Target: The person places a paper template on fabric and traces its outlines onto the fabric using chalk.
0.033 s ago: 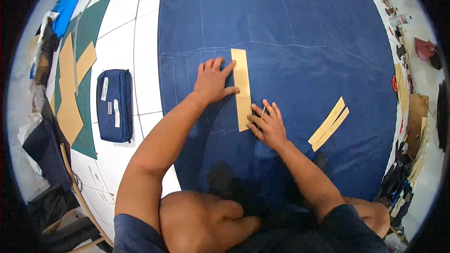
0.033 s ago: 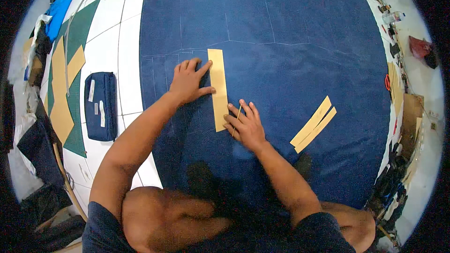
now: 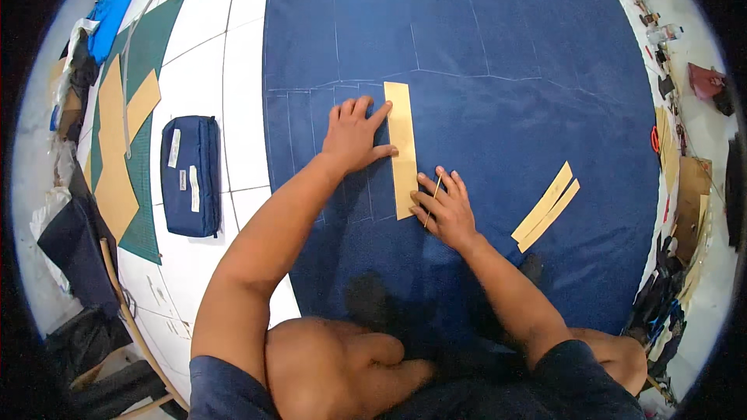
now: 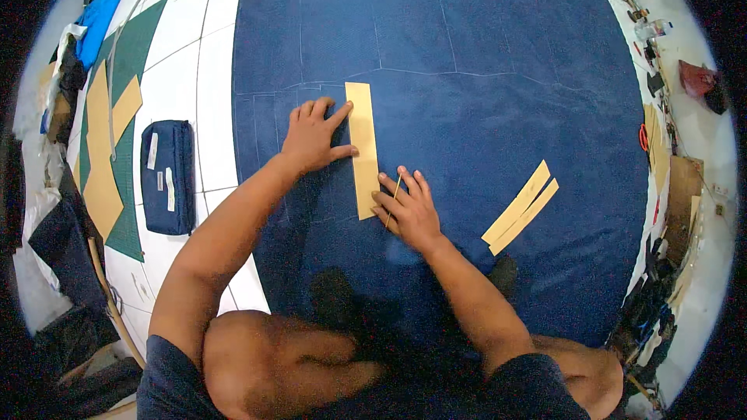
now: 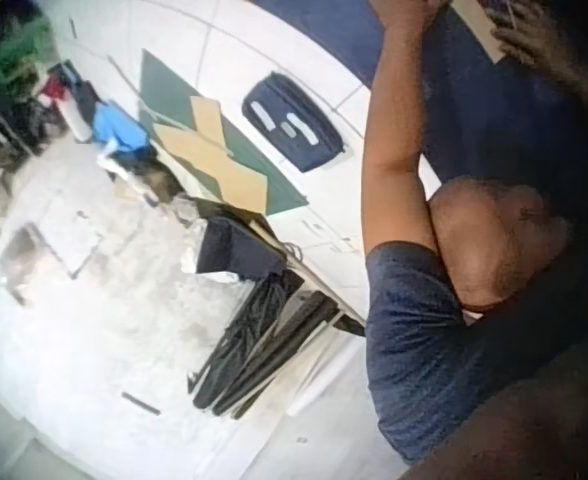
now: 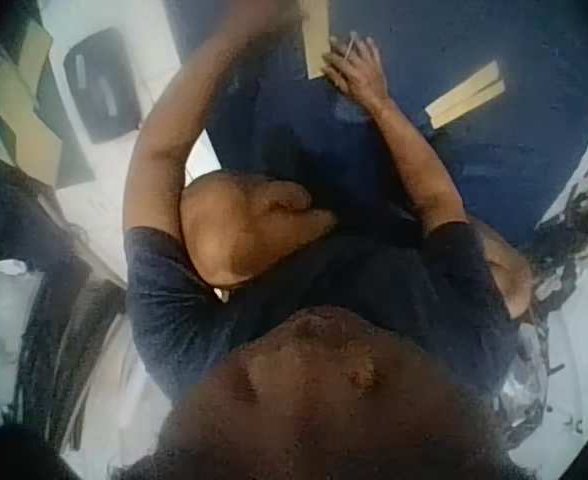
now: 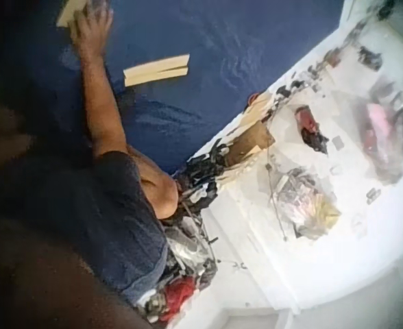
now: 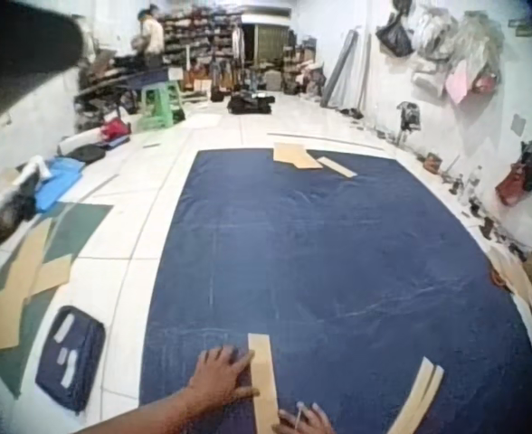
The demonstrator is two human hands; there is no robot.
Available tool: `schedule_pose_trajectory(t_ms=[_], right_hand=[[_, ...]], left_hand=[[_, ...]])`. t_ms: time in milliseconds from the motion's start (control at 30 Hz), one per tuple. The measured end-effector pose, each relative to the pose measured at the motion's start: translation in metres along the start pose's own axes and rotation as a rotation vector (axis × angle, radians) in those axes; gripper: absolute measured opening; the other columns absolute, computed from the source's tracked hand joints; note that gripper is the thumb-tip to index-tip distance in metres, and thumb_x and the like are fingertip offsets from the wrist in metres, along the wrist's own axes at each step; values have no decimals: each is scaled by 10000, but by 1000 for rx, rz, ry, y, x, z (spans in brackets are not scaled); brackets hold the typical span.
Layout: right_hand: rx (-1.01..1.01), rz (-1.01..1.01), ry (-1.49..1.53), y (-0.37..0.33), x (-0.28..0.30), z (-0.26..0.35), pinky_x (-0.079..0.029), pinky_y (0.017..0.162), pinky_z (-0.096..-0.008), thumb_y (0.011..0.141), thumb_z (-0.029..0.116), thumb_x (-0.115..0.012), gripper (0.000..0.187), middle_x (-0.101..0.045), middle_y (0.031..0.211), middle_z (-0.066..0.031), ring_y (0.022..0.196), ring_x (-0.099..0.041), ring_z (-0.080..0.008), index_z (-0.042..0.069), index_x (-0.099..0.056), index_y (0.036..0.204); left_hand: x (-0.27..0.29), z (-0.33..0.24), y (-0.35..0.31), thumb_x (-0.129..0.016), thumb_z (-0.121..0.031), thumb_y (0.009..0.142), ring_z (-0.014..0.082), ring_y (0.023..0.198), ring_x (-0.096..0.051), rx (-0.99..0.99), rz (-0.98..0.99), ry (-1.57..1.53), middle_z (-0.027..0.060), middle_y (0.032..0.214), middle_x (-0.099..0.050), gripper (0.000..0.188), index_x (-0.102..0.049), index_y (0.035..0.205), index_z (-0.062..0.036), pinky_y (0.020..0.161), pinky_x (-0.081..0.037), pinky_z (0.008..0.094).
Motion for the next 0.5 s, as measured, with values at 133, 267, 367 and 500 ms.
schedule_pose_trajectory(t_ms=[133, 267, 367, 500], right_hand=[[-8, 14, 3, 2, -1, 2, -325, 1138, -579, 887, 320, -727, 264, -600, 1381, -51, 1350, -472, -373, 180, -716, 1110], [-10, 9, 8, 3, 0, -2, -311, 1146, -577, 899, 320, -715, 262, -597, 1386, -55, 1363, -457, -369, 173, -717, 1115], [-8, 2, 24, 2, 0, -2, -305, 1151, -577, 901, 318, -713, 263, -595, 1390, -54, 1364, -458, -365, 171, -718, 1119], [-16, 15, 22, 0, -2, -2, -314, 1144, -580, 899, 314, -715, 260, -599, 1384, -48, 1364, -460, -365, 173, -718, 1117]], left_hand=[[-2, 2, 0, -748, -641, 753, 324, 1285, -423, 2, 14, 16, 127, 1402, -474, 894, -461, 1493, -231, 1060, -330, 501], [-1, 3, 3, -740, -653, 755, 328, 1289, -421, -8, -4, 7, 124, 1396, -477, 904, -449, 1499, -230, 1064, -327, 512], [-1, 2, 3, -736, -655, 758, 330, 1290, -418, 1, 18, 12, 121, 1390, -479, 897, -452, 1495, -230, 1067, -324, 517], [-4, 2, 2, -733, -656, 760, 329, 1287, -418, -7, 14, 21, 119, 1389, -479, 891, -455, 1492, -229, 1061, -328, 508]])
Point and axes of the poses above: each hand's wrist, its own y-axis towards the middle knuckle, its own x-axis out of the back of the hand, z = x × y, the point moved 2 cm from there along y, towards the middle knuckle
